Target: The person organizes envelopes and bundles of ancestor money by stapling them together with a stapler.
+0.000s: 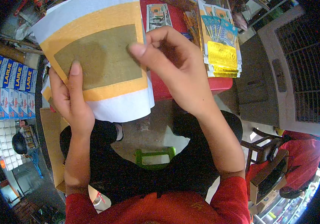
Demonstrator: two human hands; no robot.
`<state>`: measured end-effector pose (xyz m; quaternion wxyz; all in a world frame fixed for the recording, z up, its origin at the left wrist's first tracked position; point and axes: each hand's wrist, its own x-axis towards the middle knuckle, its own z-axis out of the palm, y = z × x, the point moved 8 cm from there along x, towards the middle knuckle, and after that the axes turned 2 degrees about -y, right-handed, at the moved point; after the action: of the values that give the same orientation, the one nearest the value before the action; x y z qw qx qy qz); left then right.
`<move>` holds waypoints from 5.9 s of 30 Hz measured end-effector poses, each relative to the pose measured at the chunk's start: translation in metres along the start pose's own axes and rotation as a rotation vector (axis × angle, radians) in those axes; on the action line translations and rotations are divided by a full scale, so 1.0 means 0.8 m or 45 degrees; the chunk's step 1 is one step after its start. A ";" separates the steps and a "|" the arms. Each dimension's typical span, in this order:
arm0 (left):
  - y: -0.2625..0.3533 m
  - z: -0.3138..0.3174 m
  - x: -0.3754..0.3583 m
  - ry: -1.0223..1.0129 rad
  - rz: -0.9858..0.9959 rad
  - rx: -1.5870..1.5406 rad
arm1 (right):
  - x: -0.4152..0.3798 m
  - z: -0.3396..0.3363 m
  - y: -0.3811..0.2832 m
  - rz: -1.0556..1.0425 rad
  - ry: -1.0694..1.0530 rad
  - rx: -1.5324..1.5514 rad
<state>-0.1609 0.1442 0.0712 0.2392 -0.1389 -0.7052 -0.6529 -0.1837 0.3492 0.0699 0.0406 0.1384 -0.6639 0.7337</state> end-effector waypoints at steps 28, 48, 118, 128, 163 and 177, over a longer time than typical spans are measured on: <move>-0.103 0.035 -0.036 -0.621 -0.412 0.504 | 0.007 -0.015 0.093 0.027 0.105 -1.112; -0.097 0.062 -0.054 -0.728 0.116 1.329 | -0.018 0.041 0.103 -0.362 -0.193 -1.686; -0.096 0.003 0.030 -0.157 -0.682 -0.419 | 0.196 -0.089 0.124 0.047 0.195 -1.609; -0.089 0.032 0.031 -0.255 -0.732 -0.788 | 0.146 0.030 0.006 0.059 -0.513 -0.507; -0.081 0.030 0.010 0.061 -0.896 -0.814 | 0.208 -0.111 0.151 0.385 0.318 -1.603; -0.081 0.023 0.009 0.074 -0.901 -0.808 | 0.197 -0.121 0.110 0.220 0.503 -1.509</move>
<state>-0.2031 0.1544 0.0189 -0.0324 0.0621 -0.4678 -0.8811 -0.3702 0.4149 0.0181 0.1727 -0.1000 -0.9465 0.2534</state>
